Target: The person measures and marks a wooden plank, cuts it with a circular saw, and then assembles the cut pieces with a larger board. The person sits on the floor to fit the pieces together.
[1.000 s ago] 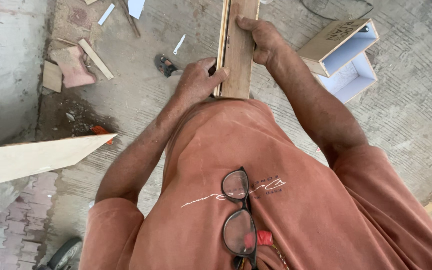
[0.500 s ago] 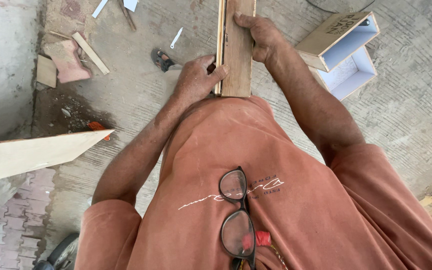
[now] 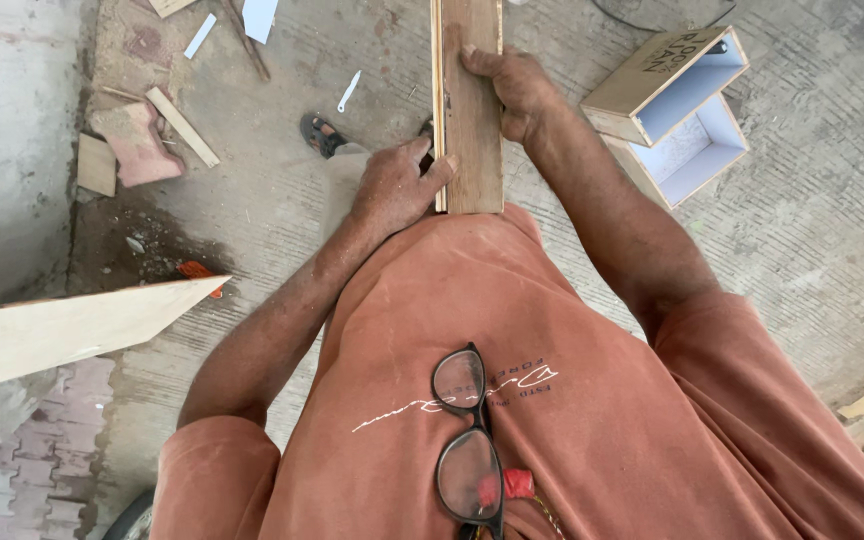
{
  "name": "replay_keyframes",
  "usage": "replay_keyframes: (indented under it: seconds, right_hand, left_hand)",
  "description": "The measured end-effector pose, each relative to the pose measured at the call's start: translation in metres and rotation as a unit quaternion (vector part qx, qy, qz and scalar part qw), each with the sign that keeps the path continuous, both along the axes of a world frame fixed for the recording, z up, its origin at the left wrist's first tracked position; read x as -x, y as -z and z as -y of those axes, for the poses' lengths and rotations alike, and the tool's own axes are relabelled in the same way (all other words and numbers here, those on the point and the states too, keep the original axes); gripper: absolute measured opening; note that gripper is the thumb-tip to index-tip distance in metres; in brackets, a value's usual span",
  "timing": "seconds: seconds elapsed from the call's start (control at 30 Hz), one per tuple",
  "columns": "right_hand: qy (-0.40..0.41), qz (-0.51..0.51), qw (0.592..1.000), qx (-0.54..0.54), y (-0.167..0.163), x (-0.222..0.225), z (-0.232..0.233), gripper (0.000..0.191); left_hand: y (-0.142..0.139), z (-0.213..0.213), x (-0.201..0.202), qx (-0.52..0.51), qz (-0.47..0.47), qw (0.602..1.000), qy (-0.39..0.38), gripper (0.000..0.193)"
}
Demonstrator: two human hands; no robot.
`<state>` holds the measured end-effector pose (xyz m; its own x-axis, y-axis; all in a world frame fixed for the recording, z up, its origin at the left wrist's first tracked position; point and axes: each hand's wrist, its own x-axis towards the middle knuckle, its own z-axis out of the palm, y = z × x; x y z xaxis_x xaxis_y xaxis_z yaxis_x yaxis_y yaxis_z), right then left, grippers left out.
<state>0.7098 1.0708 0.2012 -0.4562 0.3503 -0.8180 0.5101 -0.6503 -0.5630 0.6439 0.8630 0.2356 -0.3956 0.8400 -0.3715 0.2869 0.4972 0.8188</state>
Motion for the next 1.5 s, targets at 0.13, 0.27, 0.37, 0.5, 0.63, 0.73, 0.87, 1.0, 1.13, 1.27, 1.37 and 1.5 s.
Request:
replay_keyframes:
  seconds: [0.13,0.27,0.37,0.5,0.63,0.73,0.87,1.0,1.13,1.27,1.37,1.5]
  right_hand:
    - [0.015,-0.028,0.999,0.015,-0.006,-0.003,-0.001,0.053]
    - [-0.003,-0.032,0.999,-0.022,-0.015,-0.006,0.005,0.053]
    - [-0.016,-0.01,0.998,-0.064,-0.019,-0.007,0.011,0.06]
    - [-0.014,-0.004,0.994,-0.107,-0.02,-0.007,0.016,0.067]
    - [-0.018,0.024,0.993,-0.113,-0.02,-0.007,0.016,0.069]
    - [-0.026,0.007,0.993,-0.114,-0.022,-0.007,0.015,0.069]
    - [-0.044,0.056,0.99,-0.12,-0.026,-0.006,0.015,0.068]
    - [-0.052,0.056,0.989,-0.127,-0.03,-0.005,0.015,0.069]
    - [-0.054,0.058,0.988,-0.131,-0.028,-0.004,0.015,0.076]
    - [-0.073,0.073,0.978,-0.179,-0.019,-0.009,0.017,0.096]
    - [-0.106,0.036,0.962,-0.248,-0.009,-0.017,0.017,0.117]
    - [-0.126,0.025,0.946,-0.299,0.007,-0.026,0.014,0.132]
  left_hand:
    - [-0.005,-0.001,-0.001,0.008,-0.012,1.0,0.016,0.05]
    - [-0.01,-0.002,-0.003,-0.012,0.011,1.0,0.015,0.046]
    - [-0.012,-0.002,-0.004,-0.003,0.022,1.0,0.01,0.046]
    - [-0.013,-0.002,-0.006,-0.009,0.029,1.0,0.006,0.045]
    - [-0.014,-0.003,-0.008,-0.014,0.038,0.999,0.006,0.048]
    - [-0.014,-0.004,-0.008,0.011,0.045,0.999,0.01,0.05]
    - [-0.013,-0.005,-0.009,0.013,0.06,0.998,0.008,0.049]
    - [-0.013,-0.005,-0.009,0.03,0.054,0.998,0.016,0.046]
    - [-0.012,-0.007,-0.009,0.027,0.05,0.998,0.021,0.046]
    - [-0.01,-0.01,-0.009,0.009,0.044,0.999,0.018,0.044]
    - [-0.007,-0.013,-0.011,0.031,0.039,0.998,0.025,0.045]
    - [-0.001,-0.019,-0.016,0.024,0.036,0.998,0.038,0.045]
